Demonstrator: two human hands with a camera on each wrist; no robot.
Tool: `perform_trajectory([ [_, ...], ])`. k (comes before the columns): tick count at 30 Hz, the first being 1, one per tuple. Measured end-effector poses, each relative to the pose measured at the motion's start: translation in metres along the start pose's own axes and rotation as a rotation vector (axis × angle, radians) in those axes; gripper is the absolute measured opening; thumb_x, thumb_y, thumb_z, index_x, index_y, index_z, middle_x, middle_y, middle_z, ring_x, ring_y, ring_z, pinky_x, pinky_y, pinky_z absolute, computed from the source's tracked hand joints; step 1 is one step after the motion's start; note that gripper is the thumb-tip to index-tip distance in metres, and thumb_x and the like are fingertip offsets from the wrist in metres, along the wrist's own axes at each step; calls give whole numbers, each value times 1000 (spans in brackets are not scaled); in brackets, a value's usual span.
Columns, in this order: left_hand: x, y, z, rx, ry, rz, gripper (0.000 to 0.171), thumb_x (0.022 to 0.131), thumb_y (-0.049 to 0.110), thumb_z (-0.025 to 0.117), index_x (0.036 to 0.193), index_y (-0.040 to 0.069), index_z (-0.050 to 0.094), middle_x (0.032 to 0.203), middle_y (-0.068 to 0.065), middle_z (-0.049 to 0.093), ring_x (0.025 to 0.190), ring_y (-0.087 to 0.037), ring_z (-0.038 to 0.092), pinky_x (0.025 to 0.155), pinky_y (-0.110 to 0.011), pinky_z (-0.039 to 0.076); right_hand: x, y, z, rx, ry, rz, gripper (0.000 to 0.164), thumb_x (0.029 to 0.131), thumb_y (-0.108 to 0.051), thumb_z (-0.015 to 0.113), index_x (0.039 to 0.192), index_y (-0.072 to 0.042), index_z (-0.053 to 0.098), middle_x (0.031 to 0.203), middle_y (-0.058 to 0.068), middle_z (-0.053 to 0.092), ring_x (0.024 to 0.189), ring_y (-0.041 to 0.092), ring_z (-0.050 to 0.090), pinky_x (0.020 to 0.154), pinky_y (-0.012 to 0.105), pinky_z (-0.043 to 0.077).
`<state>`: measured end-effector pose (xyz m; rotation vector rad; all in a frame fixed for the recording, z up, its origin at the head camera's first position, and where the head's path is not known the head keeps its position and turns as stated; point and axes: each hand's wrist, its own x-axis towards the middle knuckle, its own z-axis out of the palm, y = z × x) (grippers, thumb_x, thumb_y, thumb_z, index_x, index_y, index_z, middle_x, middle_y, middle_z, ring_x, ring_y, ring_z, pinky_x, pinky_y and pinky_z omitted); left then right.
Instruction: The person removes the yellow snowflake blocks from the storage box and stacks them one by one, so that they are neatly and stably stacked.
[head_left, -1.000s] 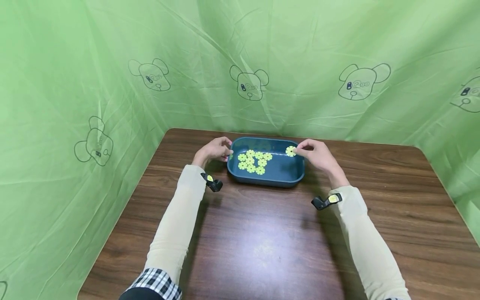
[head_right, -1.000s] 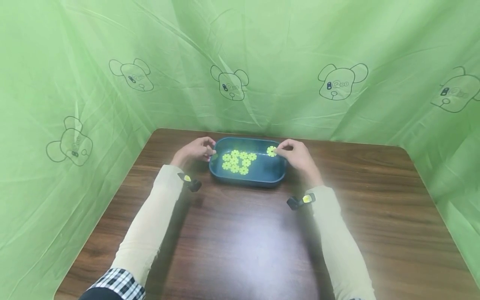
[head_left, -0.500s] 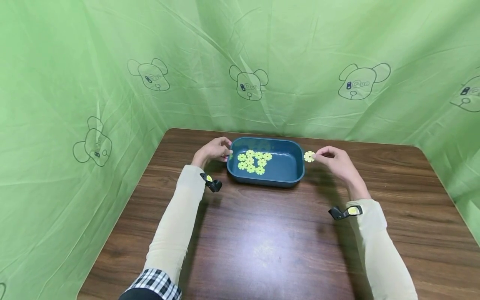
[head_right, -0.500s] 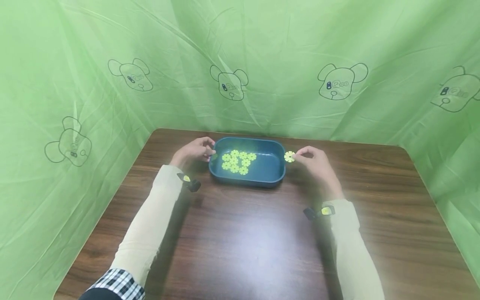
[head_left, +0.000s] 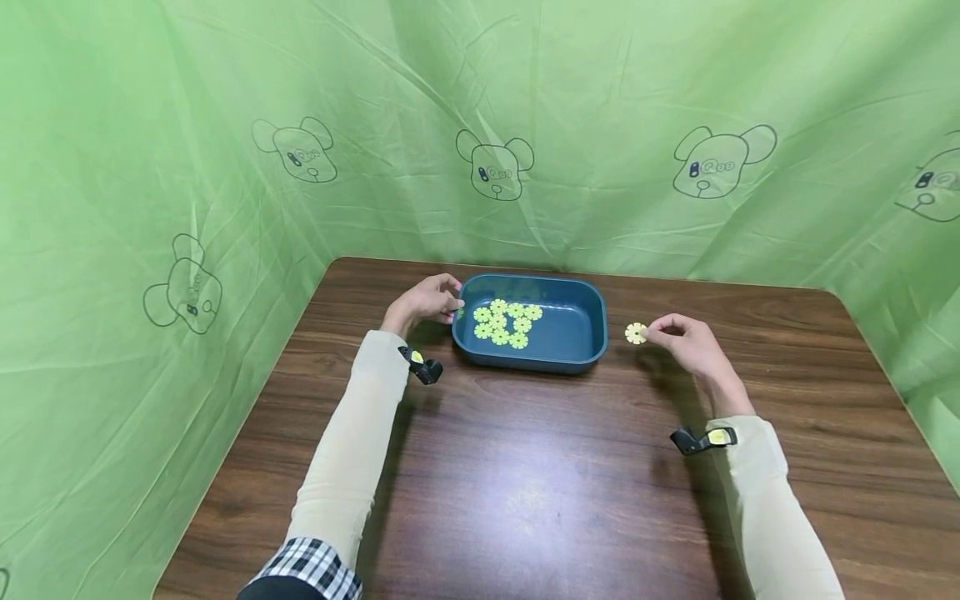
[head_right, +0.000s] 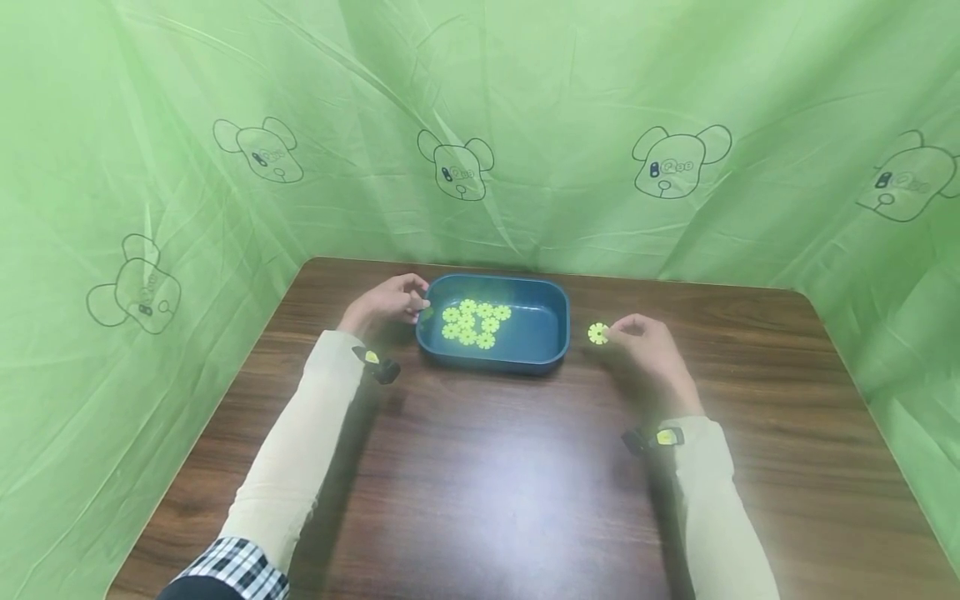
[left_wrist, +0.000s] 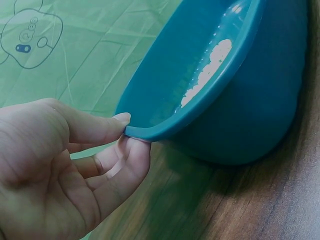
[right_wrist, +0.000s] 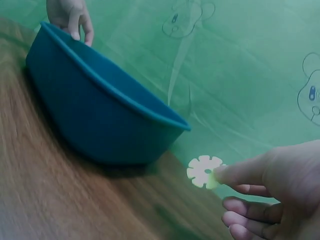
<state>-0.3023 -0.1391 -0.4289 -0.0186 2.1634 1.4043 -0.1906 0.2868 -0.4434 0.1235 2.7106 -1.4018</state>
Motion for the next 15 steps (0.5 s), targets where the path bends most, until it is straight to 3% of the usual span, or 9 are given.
perform_trajectory([
  [5, 0, -1, -1, 10, -1, 0, 35, 94, 5, 57, 126, 6, 43, 84, -8, 51, 68, -16, 55, 75, -32, 58, 3, 11, 1, -81, 3, 39, 41, 91, -38, 63, 107, 0, 62, 110, 13, 60, 98, 19, 49, 76, 26, 39],
  [8, 0, -1, -1, 4, 2, -1, 35, 94, 5, 57, 126, 6, 43, 85, -9, 51, 68, -16, 55, 71, -29, 57, 4, 16, 1, -138, 11, 57, 38, 92, -37, 62, 105, -1, 63, 108, 15, 61, 94, 23, 50, 74, 28, 38],
  [13, 0, -1, -1, -13, -3, -7, 34, 94, 4, 57, 125, 6, 43, 89, -12, 51, 68, -15, 55, 84, -40, 57, 7, 24, 4, -261, 22, 78, 32, 91, -36, 62, 98, -5, 65, 84, 9, 65, 78, 22, 53, 67, 27, 39],
  [15, -1, -1, 0, -17, -6, -5, 35, 94, 3, 57, 125, 6, 43, 90, -13, 51, 67, -15, 55, 90, -45, 54, 7, 25, 5, -296, 33, 78, 29, 90, -34, 62, 95, -5, 65, 82, 9, 65, 79, 25, 54, 66, 27, 39],
])
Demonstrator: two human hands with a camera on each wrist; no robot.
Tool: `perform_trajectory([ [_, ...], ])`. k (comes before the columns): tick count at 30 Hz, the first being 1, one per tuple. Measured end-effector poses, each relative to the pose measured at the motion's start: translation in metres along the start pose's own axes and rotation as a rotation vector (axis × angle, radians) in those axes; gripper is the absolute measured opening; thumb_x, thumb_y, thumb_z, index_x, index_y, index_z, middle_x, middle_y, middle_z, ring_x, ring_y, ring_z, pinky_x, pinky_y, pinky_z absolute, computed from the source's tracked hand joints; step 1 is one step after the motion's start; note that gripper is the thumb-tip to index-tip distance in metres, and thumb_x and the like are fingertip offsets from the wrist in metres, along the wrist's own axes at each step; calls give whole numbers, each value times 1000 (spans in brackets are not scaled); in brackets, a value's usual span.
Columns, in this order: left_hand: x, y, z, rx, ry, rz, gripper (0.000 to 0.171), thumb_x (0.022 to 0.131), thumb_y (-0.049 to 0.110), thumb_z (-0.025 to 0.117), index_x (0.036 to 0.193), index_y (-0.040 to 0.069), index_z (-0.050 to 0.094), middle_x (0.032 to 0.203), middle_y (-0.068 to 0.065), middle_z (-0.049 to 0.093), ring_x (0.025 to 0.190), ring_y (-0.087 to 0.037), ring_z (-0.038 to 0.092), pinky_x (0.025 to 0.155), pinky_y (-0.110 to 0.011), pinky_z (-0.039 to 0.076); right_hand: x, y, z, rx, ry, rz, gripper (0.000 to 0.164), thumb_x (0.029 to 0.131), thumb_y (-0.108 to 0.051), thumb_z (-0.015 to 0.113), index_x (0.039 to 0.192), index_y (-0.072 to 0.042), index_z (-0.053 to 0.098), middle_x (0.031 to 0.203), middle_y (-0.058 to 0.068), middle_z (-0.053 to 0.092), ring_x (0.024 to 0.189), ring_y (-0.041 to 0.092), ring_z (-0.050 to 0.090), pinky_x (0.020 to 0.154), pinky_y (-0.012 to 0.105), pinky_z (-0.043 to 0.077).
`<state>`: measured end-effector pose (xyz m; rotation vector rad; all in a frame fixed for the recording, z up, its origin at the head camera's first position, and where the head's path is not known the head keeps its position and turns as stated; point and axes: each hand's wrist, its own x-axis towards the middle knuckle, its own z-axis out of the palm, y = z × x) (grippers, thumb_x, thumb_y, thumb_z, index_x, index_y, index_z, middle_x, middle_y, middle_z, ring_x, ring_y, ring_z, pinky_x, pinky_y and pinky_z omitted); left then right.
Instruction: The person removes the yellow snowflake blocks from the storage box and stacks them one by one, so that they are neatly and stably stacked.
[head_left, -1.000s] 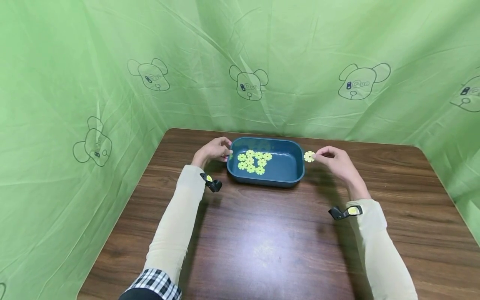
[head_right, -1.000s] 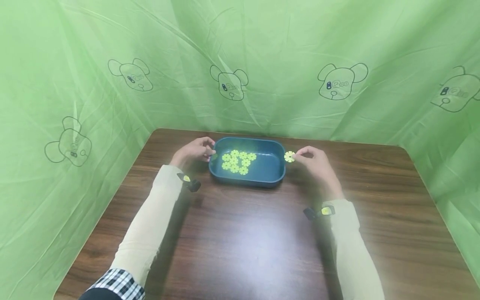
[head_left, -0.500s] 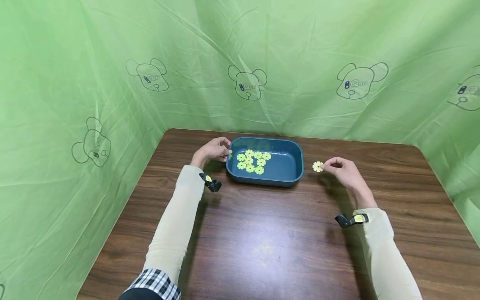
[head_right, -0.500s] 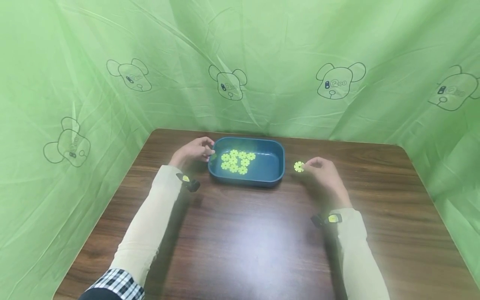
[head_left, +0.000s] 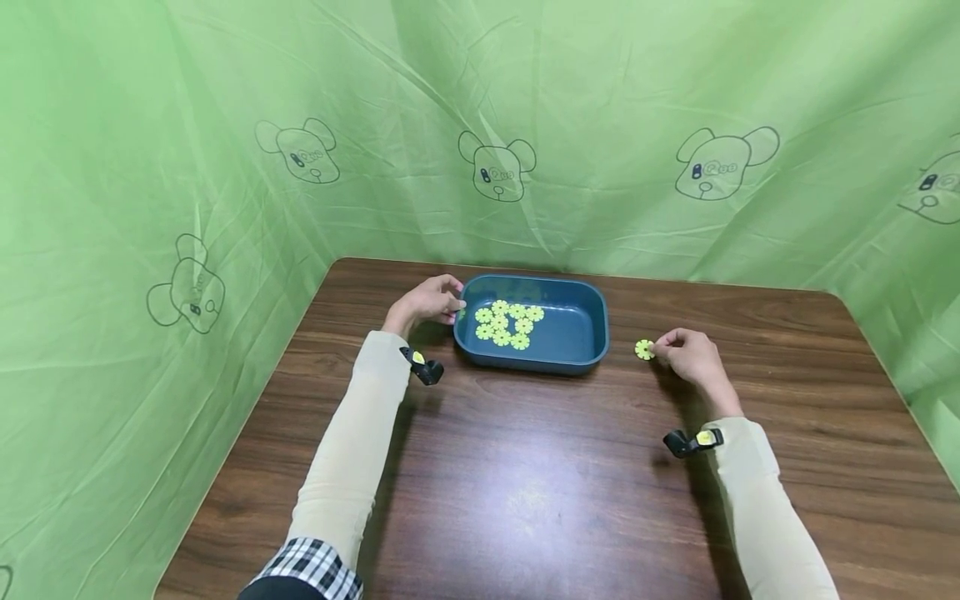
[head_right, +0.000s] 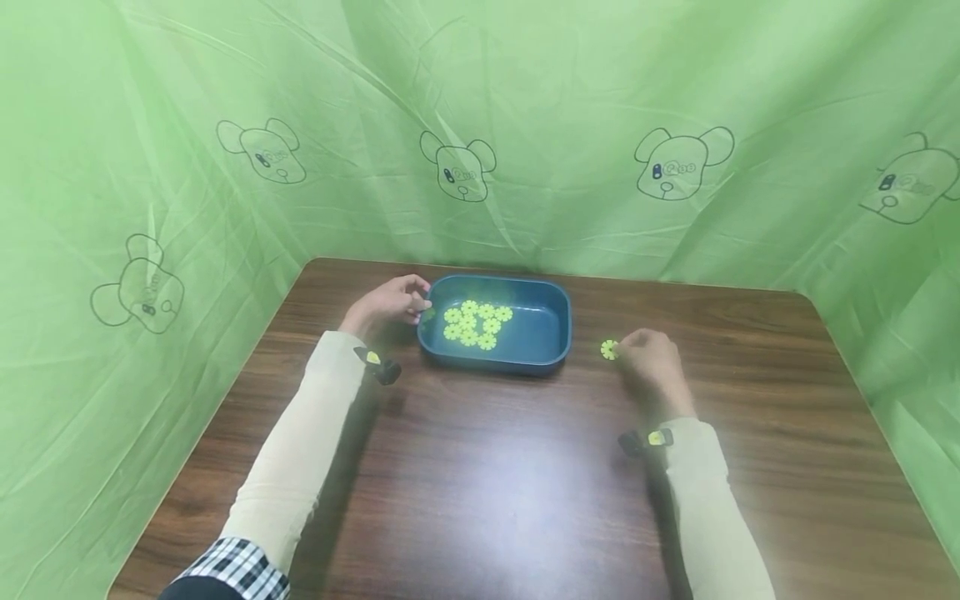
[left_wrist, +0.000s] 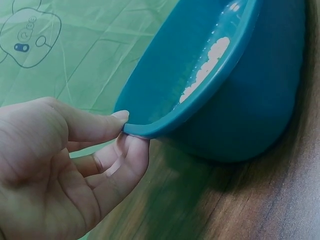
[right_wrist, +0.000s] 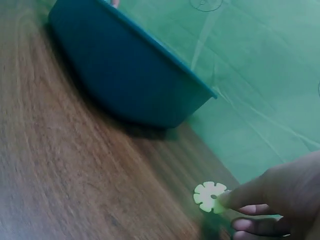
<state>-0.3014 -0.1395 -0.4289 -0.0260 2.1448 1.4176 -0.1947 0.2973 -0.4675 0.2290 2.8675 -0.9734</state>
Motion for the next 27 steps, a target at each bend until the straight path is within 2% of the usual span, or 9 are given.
perform_trajectory([
  [4, 0, 0, 0, 0, -2, 4, 34, 94, 4, 58, 125, 6, 43, 90, -15, 52, 66, -15, 55, 91, -46, 53, 0, -1, 2, -36, 28, 12, 25, 88, -28, 61, 94, -4, 66, 92, 16, 65, 86, 32, 55, 67, 31, 40],
  [14, 0, 1, -1, -4, -8, 1, 35, 94, 3, 58, 126, 6, 44, 85, -10, 52, 67, -15, 55, 76, -34, 58, 4, 1, 5, -59, 33, 34, 25, 88, -25, 59, 96, -2, 67, 103, 22, 65, 96, 42, 57, 78, 48, 46],
  [21, 2, 0, -2, -2, -8, 7, 36, 93, 3, 58, 126, 5, 44, 82, -8, 52, 65, -15, 55, 72, -32, 58, 4, 0, 7, -61, 45, 35, 25, 88, -24, 57, 97, -3, 67, 103, 22, 66, 97, 41, 57, 79, 48, 46],
  [24, 2, -1, -2, -1, -10, 11, 36, 93, 3, 58, 126, 5, 44, 83, -9, 52, 66, -16, 55, 76, -36, 58, 3, -3, 6, -57, 46, 29, 25, 89, -24, 58, 98, -4, 67, 100, 20, 66, 95, 39, 57, 78, 47, 45],
  [27, 2, -2, -2, -3, -11, 8, 35, 94, 4, 58, 125, 6, 44, 84, -10, 53, 66, -16, 56, 86, -43, 56, 1, -7, 3, -50, 57, 12, 25, 90, -27, 59, 99, -4, 66, 98, 18, 67, 94, 37, 57, 78, 46, 45],
])
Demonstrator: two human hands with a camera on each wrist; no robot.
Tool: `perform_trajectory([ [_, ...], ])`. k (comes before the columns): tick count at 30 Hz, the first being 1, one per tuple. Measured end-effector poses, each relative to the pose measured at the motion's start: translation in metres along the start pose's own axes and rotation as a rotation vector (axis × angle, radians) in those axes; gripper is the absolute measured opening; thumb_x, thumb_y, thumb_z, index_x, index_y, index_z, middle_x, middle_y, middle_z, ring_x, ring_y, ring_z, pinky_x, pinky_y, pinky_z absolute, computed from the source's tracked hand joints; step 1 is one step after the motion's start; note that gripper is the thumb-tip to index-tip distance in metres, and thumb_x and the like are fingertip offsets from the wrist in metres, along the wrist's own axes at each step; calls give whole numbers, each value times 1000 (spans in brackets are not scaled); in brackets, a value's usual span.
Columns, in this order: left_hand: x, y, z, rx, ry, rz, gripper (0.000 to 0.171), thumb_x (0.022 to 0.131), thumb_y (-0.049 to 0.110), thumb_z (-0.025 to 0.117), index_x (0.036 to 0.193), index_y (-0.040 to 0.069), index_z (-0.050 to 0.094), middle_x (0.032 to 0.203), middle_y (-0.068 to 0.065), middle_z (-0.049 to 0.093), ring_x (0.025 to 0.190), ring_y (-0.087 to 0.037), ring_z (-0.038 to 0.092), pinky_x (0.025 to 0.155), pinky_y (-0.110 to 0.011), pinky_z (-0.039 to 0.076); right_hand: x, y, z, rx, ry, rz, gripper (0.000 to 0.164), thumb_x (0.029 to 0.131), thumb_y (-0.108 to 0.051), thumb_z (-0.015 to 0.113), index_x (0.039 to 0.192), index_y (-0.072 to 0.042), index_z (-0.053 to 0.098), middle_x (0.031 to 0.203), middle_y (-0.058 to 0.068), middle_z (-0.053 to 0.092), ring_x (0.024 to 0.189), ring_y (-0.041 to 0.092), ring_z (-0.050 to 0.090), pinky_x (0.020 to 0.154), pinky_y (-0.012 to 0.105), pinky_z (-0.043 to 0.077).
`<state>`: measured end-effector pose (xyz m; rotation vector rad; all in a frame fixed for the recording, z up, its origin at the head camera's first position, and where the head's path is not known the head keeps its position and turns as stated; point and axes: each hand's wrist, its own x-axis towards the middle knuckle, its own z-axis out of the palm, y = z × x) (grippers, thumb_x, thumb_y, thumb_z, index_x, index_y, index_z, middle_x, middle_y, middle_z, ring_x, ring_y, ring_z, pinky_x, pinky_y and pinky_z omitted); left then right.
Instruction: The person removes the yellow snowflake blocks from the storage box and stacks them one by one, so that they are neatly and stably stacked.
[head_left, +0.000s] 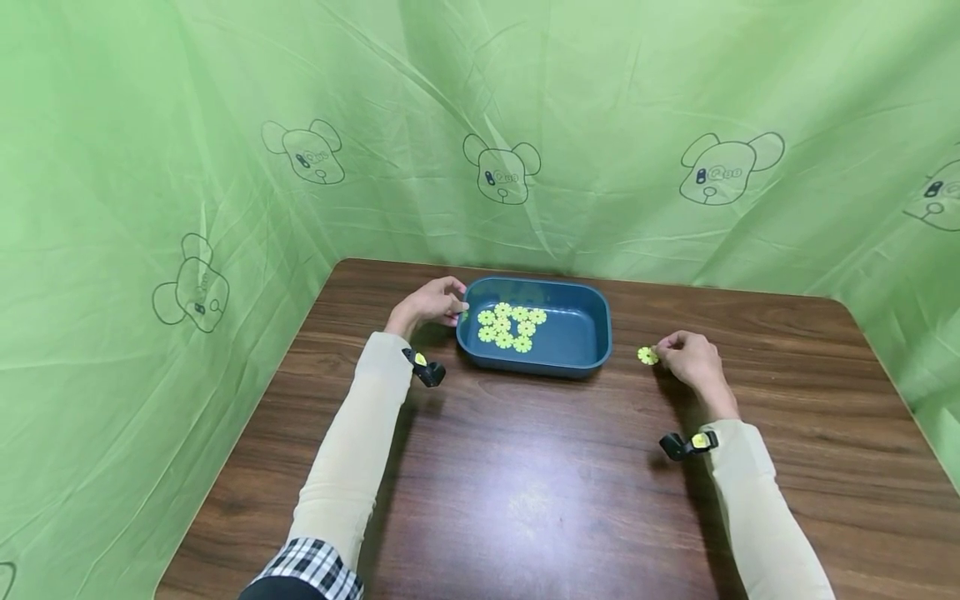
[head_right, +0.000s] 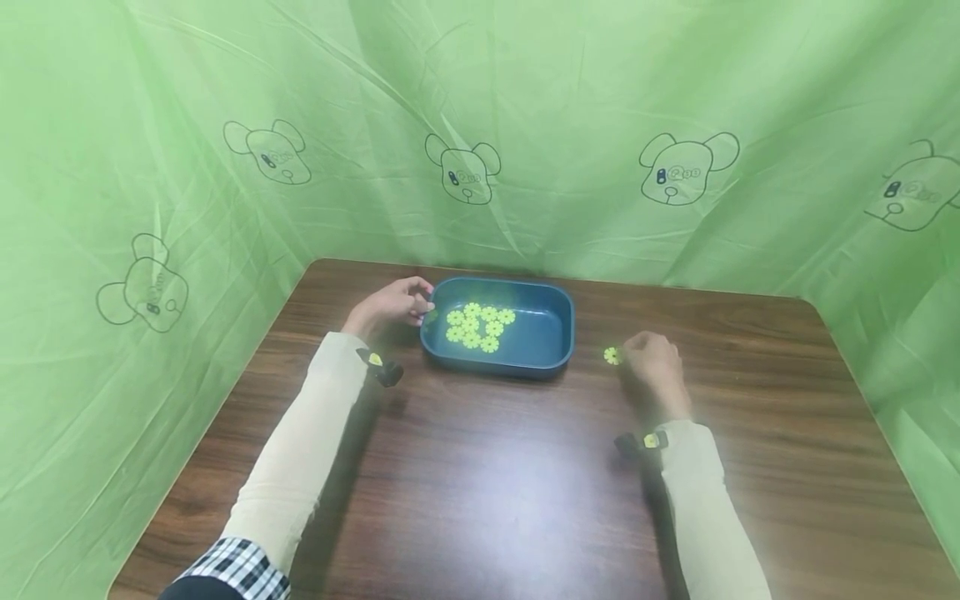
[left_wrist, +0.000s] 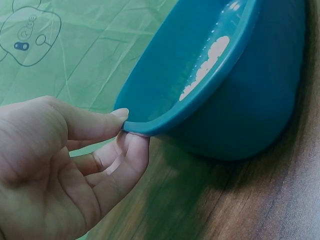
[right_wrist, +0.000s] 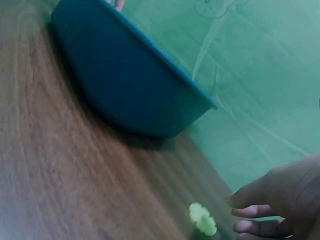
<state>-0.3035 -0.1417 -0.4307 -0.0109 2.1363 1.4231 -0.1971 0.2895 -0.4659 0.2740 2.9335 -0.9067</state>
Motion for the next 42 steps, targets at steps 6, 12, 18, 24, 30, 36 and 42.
perform_trajectory([
  [6, 0, 0, 0, 2, 0, 0, 34, 94, 4, 58, 125, 6, 44, 85, -11, 52, 66, -16, 56, 89, -46, 55, -3, -13, -8, 31, 57, -55, 30, 91, -32, 62, 102, -4, 65, 97, 18, 68, 95, 37, 59, 77, 43, 44],
  [12, -1, -1, 1, 15, -5, 21, 35, 94, 4, 58, 126, 4, 43, 86, -12, 53, 66, -15, 55, 92, -48, 53, -5, -31, -17, 71, 83, -93, 34, 92, -36, 61, 106, -5, 63, 103, 18, 67, 97, 34, 59, 81, 41, 43],
  [18, -2, -1, 1, 26, 0, 25, 34, 94, 5, 57, 126, 5, 43, 87, -13, 53, 66, -15, 54, 96, -51, 50, -5, -54, -22, 111, 120, -152, 34, 92, -36, 62, 107, -6, 64, 103, 15, 68, 93, 28, 60, 79, 36, 43],
  [24, -2, -1, 1, 26, 7, 19, 33, 94, 5, 58, 125, 5, 44, 84, -11, 53, 66, -15, 55, 97, -51, 49, 0, -71, -18, 146, 135, -181, 29, 90, -32, 65, 106, -7, 65, 100, 13, 68, 89, 24, 59, 75, 32, 43],
  [30, -1, -1, 1, 15, 6, 16, 33, 95, 6, 58, 125, 6, 44, 83, -9, 53, 66, -15, 55, 98, -53, 48, 2, -89, -11, 180, 113, -236, 28, 90, -28, 65, 105, -4, 65, 99, 15, 68, 89, 25, 60, 72, 31, 44],
  [36, -2, 0, 1, 9, 8, 22, 34, 94, 4, 57, 125, 5, 44, 81, -8, 53, 66, -15, 55, 98, -52, 49, 1, -108, -2, 211, 72, -270, 27, 91, -26, 66, 106, -4, 65, 100, 14, 67, 90, 26, 60, 73, 31, 46],
  [42, -2, -1, 2, 18, 4, 15, 36, 95, 5, 57, 128, 4, 43, 87, -12, 53, 67, -16, 56, 91, -48, 53, -2, -121, 14, 226, 18, -312, 26, 90, -25, 67, 106, -4, 64, 100, 13, 67, 90, 26, 61, 75, 34, 49],
])
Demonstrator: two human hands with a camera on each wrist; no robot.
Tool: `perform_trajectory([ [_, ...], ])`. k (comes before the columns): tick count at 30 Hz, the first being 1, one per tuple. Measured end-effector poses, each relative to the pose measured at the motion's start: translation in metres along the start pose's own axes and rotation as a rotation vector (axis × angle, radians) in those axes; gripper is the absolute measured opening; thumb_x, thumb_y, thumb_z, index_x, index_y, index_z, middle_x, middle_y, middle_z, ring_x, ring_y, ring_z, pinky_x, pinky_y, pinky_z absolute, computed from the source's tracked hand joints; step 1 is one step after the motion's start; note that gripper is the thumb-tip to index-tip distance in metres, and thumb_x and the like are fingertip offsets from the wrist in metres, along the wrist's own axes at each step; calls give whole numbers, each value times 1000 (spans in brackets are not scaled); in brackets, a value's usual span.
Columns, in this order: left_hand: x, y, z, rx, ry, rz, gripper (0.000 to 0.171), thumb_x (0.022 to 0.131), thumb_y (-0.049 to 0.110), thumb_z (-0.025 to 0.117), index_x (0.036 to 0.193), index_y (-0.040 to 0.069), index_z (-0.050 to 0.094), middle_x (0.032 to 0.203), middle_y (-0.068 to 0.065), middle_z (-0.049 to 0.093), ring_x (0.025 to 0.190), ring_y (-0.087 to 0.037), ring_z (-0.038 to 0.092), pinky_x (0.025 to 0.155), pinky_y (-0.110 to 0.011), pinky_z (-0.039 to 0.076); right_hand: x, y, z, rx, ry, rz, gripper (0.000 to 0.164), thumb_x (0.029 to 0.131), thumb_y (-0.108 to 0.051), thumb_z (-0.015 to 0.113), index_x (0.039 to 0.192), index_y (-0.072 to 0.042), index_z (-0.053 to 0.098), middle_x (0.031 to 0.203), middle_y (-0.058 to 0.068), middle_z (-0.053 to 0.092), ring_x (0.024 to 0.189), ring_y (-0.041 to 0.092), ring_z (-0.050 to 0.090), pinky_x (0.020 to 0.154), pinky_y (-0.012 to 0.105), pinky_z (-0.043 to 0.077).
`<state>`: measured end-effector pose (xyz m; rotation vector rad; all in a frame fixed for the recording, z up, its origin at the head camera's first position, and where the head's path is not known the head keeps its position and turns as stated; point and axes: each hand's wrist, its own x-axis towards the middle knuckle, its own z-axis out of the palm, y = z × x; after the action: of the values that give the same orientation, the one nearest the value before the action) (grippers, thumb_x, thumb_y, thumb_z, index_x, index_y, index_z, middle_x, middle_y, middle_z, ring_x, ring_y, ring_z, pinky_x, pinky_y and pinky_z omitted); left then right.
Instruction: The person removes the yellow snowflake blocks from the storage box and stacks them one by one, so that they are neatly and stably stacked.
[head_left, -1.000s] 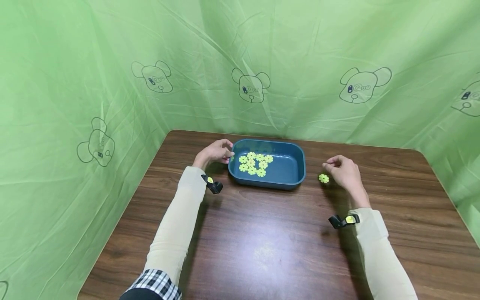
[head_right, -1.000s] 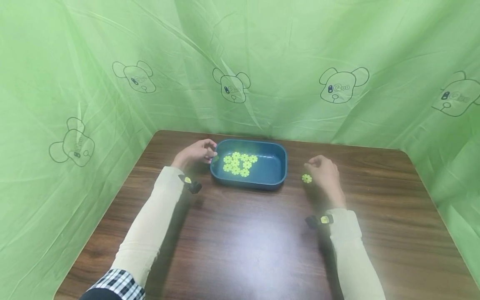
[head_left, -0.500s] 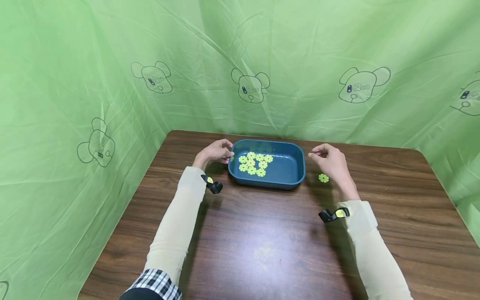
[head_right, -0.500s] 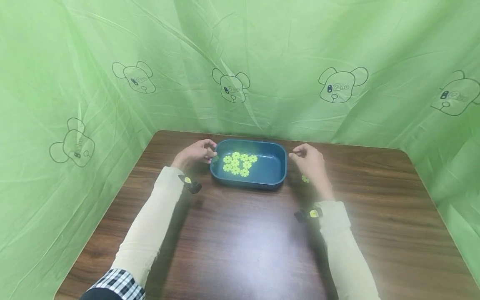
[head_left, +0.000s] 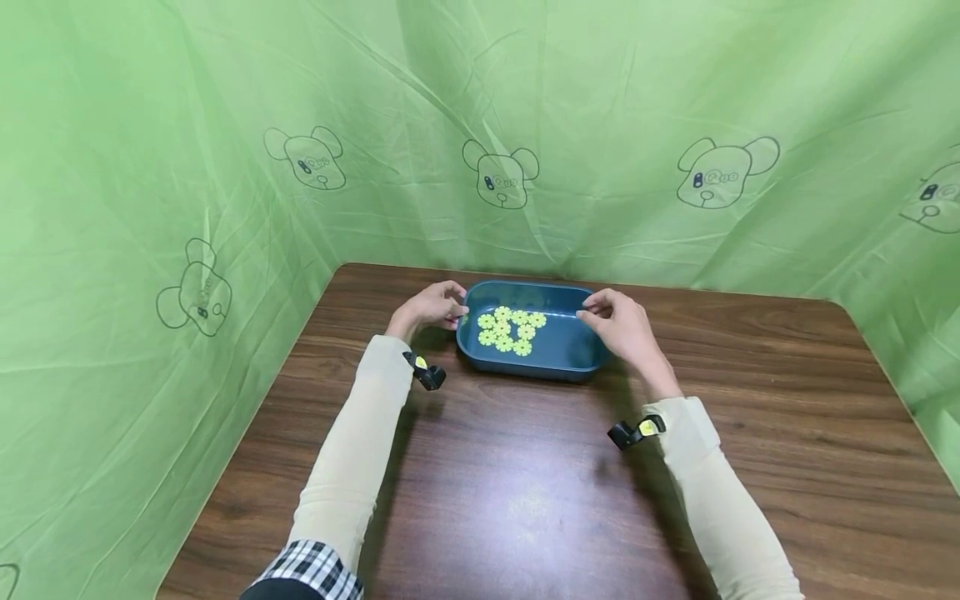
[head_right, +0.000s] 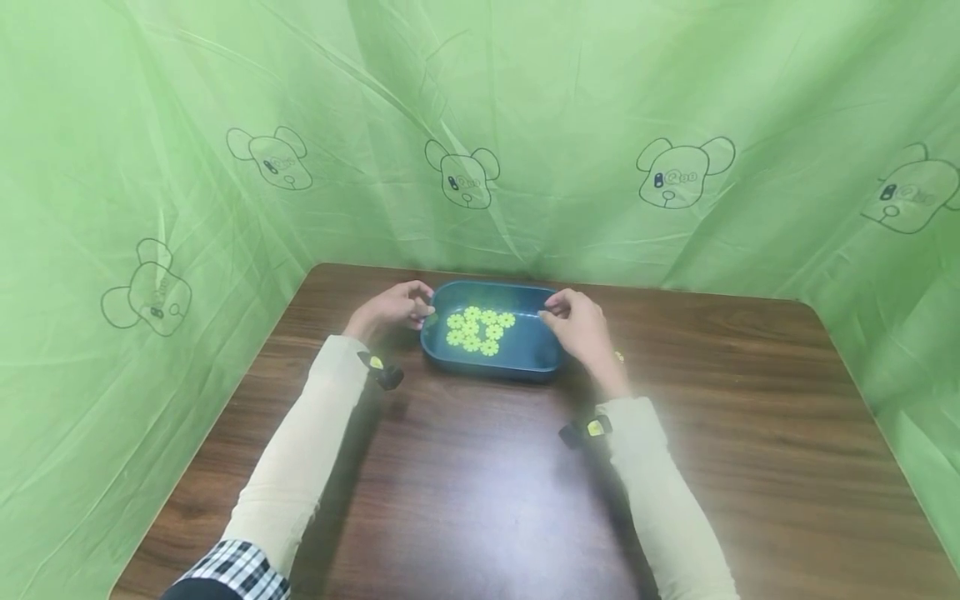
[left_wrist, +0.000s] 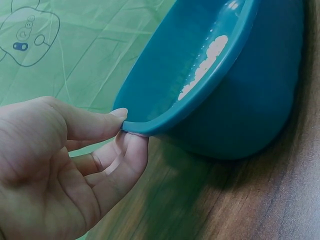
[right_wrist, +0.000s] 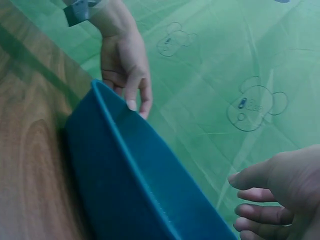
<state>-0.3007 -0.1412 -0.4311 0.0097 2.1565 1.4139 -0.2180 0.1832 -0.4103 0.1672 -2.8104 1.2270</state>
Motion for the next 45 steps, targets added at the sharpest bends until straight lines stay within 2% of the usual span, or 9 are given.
perform_trajectory([
  [4, 0, 0, 1, 3, 0, -7, 36, 95, 4, 57, 128, 4, 43, 96, -18, 53, 69, -17, 56, 84, -41, 57, -1, 0, 15, 10, -34, -23, 25, 90, -24, 68, 106, -4, 64, 99, 12, 66, 89, 25, 61, 77, 35, 49],
  [8, 0, 0, 0, 4, 2, -7, 35, 94, 4, 57, 127, 4, 44, 95, -17, 53, 68, -16, 56, 81, -38, 57, 0, 1, 28, 9, -66, -23, 26, 89, -24, 68, 106, -4, 64, 98, 10, 65, 89, 23, 60, 78, 35, 49],
  [12, 1, 0, 0, 4, 1, -5, 36, 94, 4, 57, 127, 3, 43, 89, -12, 52, 67, -16, 56, 87, -43, 56, 2, 0, 40, 15, -88, -29, 27, 89, -23, 69, 106, -2, 64, 99, 11, 65, 90, 24, 60, 79, 37, 50],
  [15, 1, 0, 0, -3, -1, -3, 36, 94, 4, 57, 127, 2, 43, 89, -14, 52, 66, -15, 55, 93, -49, 52, 4, -1, 47, 7, -108, -37, 26, 89, -22, 69, 106, -3, 64, 99, 11, 65, 90, 24, 61, 79, 38, 51],
  [19, 0, 0, 1, -3, 0, -1, 36, 94, 4, 57, 127, 2, 43, 93, -17, 52, 66, -15, 55, 96, -51, 50, 9, -2, 56, -6, -134, -30, 24, 88, -23, 70, 103, -5, 64, 97, 9, 66, 89, 22, 61, 80, 37, 51],
  [27, 1, 0, 1, -14, 3, -11, 34, 94, 3, 57, 125, 4, 44, 95, -17, 53, 68, -16, 55, 93, -48, 52, 17, 0, 66, -61, -186, -27, 21, 86, -21, 71, 99, -5, 65, 96, 9, 68, 90, 23, 63, 83, 39, 51],
  [36, 0, 1, 1, -12, 5, -14, 34, 95, 4, 56, 126, 5, 44, 95, -17, 53, 69, -16, 55, 96, -50, 50, 26, 0, 74, -132, -307, -22, 19, 88, -19, 70, 99, -5, 66, 95, 8, 68, 91, 23, 62, 83, 38, 51],
  [41, 0, 0, 1, -20, 5, -11, 35, 94, 3, 57, 126, 4, 44, 101, -21, 53, 69, -16, 56, 92, -46, 53, 29, -3, 79, -194, -353, -33, 14, 86, -17, 71, 94, -5, 67, 90, 6, 69, 86, 21, 61, 81, 37, 51],
  [45, -1, 0, 2, -19, 6, -7, 34, 94, 3, 57, 125, 4, 44, 99, -20, 53, 71, -17, 56, 86, -42, 56, 30, -6, 82, -246, -374, -30, 17, 84, -19, 73, 94, -6, 68, 91, 6, 69, 87, 22, 60, 82, 39, 50],
])
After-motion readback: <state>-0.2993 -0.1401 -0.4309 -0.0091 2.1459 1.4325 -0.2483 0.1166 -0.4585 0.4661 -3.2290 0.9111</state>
